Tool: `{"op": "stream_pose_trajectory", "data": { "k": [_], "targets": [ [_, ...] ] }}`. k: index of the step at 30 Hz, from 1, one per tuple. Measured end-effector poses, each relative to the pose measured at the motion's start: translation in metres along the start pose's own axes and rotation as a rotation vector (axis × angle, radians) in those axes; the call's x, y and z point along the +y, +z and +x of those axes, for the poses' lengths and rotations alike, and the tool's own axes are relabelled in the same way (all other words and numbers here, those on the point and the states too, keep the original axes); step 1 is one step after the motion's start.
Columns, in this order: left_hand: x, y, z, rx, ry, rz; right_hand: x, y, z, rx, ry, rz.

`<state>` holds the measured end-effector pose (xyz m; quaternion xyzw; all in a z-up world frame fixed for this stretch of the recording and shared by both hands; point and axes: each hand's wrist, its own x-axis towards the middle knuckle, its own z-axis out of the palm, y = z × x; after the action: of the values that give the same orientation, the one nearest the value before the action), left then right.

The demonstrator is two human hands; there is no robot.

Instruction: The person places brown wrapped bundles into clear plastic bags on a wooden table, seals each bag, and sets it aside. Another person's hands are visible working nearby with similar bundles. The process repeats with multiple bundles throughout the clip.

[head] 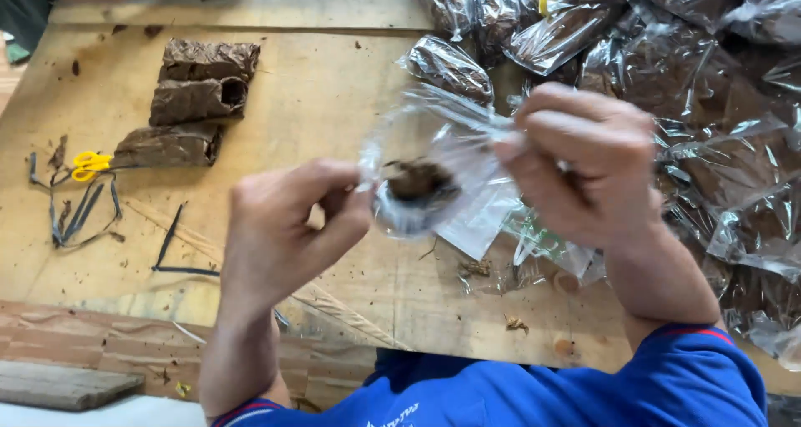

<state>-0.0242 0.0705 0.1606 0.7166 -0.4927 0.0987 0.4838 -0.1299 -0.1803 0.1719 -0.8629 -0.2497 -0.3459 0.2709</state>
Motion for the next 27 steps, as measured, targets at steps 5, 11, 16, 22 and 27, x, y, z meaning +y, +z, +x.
{"op": "stream_pose_trajectory", "data": {
  "k": [5,11,16,22,27],
  "targets": [
    [0.016,-0.025,-0.011,0.002,0.05,0.092,-0.009,0.006,0.0,0.014,0.066,0.151],
    [0.006,-0.023,-0.018,-0.049,0.07,0.174,-0.004,0.015,-0.006,0.087,0.145,0.216],
    [-0.002,-0.02,-0.019,0.033,0.043,0.129,-0.014,0.019,-0.007,0.144,0.237,0.155],
    [0.002,-0.013,-0.013,0.111,0.018,0.033,0.038,0.046,-0.045,0.27,0.208,0.333],
    [-0.009,0.002,-0.005,0.153,0.012,-0.217,0.07,0.109,-0.085,0.268,0.231,1.029]
  ]
}}
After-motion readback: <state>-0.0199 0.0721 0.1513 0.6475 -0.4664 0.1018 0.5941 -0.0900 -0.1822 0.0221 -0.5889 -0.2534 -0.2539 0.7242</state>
